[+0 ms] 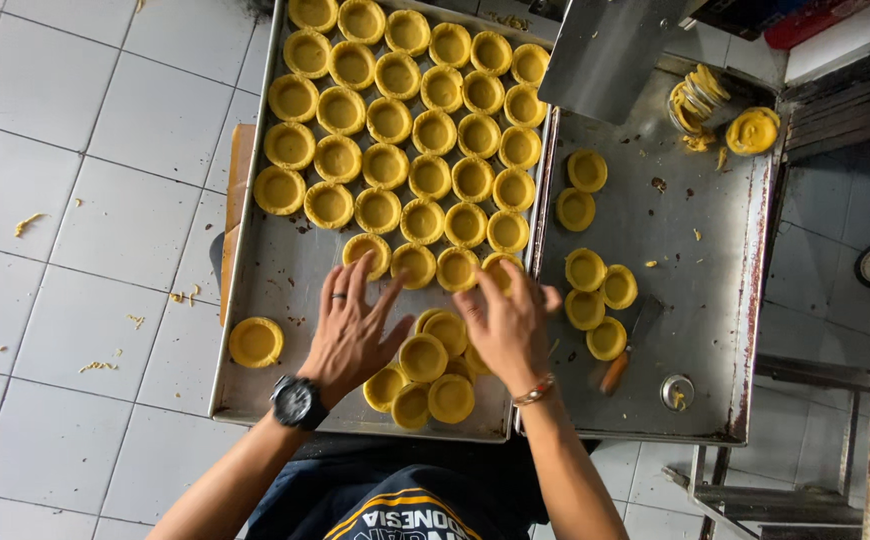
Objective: The person arranges small yellow tart shells on metal trays by hand, picking them up from a machine output and placing them in rows on the trays.
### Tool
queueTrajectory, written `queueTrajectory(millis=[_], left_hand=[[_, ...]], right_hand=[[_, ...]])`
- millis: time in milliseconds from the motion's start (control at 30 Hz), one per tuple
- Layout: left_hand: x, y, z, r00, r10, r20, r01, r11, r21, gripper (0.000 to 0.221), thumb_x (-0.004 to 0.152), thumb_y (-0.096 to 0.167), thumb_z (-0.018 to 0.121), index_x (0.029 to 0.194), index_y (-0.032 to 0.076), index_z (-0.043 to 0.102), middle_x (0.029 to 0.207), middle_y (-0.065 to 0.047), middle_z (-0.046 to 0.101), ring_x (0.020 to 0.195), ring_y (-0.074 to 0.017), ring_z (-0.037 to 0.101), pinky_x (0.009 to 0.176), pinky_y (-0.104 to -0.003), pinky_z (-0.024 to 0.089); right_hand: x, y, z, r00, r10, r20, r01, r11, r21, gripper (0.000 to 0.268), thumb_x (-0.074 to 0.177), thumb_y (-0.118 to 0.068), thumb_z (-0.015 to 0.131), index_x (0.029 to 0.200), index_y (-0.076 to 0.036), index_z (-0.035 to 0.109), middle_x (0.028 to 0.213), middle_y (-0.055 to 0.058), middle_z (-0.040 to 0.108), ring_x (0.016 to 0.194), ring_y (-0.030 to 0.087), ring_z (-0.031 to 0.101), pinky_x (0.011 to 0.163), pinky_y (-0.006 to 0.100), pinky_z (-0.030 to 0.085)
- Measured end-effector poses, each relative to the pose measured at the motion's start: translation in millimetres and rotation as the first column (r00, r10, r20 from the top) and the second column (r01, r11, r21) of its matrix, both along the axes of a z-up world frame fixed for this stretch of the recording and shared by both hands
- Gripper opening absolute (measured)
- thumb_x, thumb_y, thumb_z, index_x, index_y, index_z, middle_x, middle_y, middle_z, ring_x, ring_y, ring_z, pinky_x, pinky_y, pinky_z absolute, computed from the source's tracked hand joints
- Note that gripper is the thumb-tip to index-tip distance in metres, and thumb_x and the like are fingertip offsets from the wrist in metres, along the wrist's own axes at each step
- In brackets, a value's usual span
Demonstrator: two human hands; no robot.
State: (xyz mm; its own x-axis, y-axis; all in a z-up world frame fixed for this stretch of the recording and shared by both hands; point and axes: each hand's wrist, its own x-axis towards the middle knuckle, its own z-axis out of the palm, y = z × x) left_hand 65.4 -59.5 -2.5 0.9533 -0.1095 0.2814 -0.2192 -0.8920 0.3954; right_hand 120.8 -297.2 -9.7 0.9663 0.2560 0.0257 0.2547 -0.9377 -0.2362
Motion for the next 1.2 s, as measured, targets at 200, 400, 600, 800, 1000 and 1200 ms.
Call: queueTrajectory(millis=[200, 400, 600, 800, 1000, 1200], left_hand=[[-84.5, 79.3, 25.8, 0.935, 0.338, -0.104, -0.303, 0.917, 0.262, 0.055, 0.097, 0.043, 0.066, 0.144, 0.017, 0.058, 0.128, -0.011, 0.066, 0.116, -0.0302, 0.061, 0.108, -0.050, 0.045], [-110.2, 59.2, 17.9, 0.986, 0.117, -0.119, -0.104, 0.989, 0.106, 0.068, 0.097, 0.039, 0.066, 0.153, 0.003, 0.050, 0.149, -0.020, 0.063, 0.135, -0.0312, 0.062, 0.123, -0.053, 0.040], [-90.1, 60.1, 19.5, 0.970, 0.218, -0.107, -0.212, 0.975, 0.072, 0.074, 0.094, 0.045, 0.070, 0.156, 0.008, 0.053, 0.139, -0.015, 0.065, 0.136, -0.0308, 0.062, 0.121, -0.044, 0.042], [-96.7, 88.7, 24.1, 0.986, 0.099, -0.136, -0.093, 0.994, 0.050, 0.067, 0.096, 0.037, 0.067, 0.155, 0.009, 0.051, 0.146, -0.012, 0.062, 0.143, -0.0300, 0.057, 0.122, -0.045, 0.040], [-101.2, 89.6, 21.1, 0.981, 0.123, -0.153, -0.121, 0.992, 0.024, 0.065, 0.099, 0.036, 0.063, 0.157, 0.009, 0.049, 0.150, -0.012, 0.059, 0.147, -0.0299, 0.053, 0.123, -0.047, 0.037], [-90.7, 89.3, 14.7, 0.983, 0.130, -0.133, -0.130, 0.991, 0.010, 0.067, 0.099, 0.035, 0.067, 0.158, 0.007, 0.049, 0.149, -0.017, 0.060, 0.146, -0.0341, 0.054, 0.120, -0.050, 0.039]], right_hand=[[123.7, -104.6, -7.9, 0.871, -0.313, 0.379, 0.256, 0.947, 0.195, 0.029, 0.112, -0.037, 0.063, 0.125, -0.011, 0.069, 0.100, 0.010, 0.068, 0.095, 0.035, 0.065, 0.084, 0.050, 0.048], [143.7, -135.2, -45.2, 0.908, -0.376, -0.186, 0.418, 0.770, 0.483, 0.021, 0.096, -0.019, 0.080, 0.105, -0.011, 0.062, 0.096, 0.006, 0.067, 0.088, 0.020, 0.066, 0.077, 0.035, 0.053], [104.9, -143.0, -88.3, 0.780, -0.625, 0.021, 0.574, 0.730, 0.371, 0.045, 0.092, -0.057, 0.086, 0.124, -0.039, 0.060, 0.102, -0.010, 0.066, 0.099, 0.019, 0.067, 0.092, 0.044, 0.039], [106.8, -129.6, -60.3, 0.819, -0.573, 0.009, 0.557, 0.799, 0.226, 0.036, 0.084, -0.042, 0.090, 0.108, -0.024, 0.071, 0.090, -0.002, 0.075, 0.090, 0.025, 0.074, 0.075, 0.040, 0.055], [67.2, -104.0, -22.2, 0.842, -0.516, -0.160, 0.450, 0.506, 0.736, 0.034, 0.099, -0.017, 0.085, 0.114, -0.015, 0.054, 0.099, 0.002, 0.067, 0.099, 0.011, 0.063, 0.088, 0.024, 0.051], [12.3, 10.6, 32.1, 0.871, 0.117, -0.477, 0.340, 0.557, 0.757, 0.024, 0.092, -0.020, 0.086, 0.108, -0.009, 0.072, 0.092, 0.008, 0.082, 0.084, 0.013, 0.075, 0.076, 0.032, 0.063]])
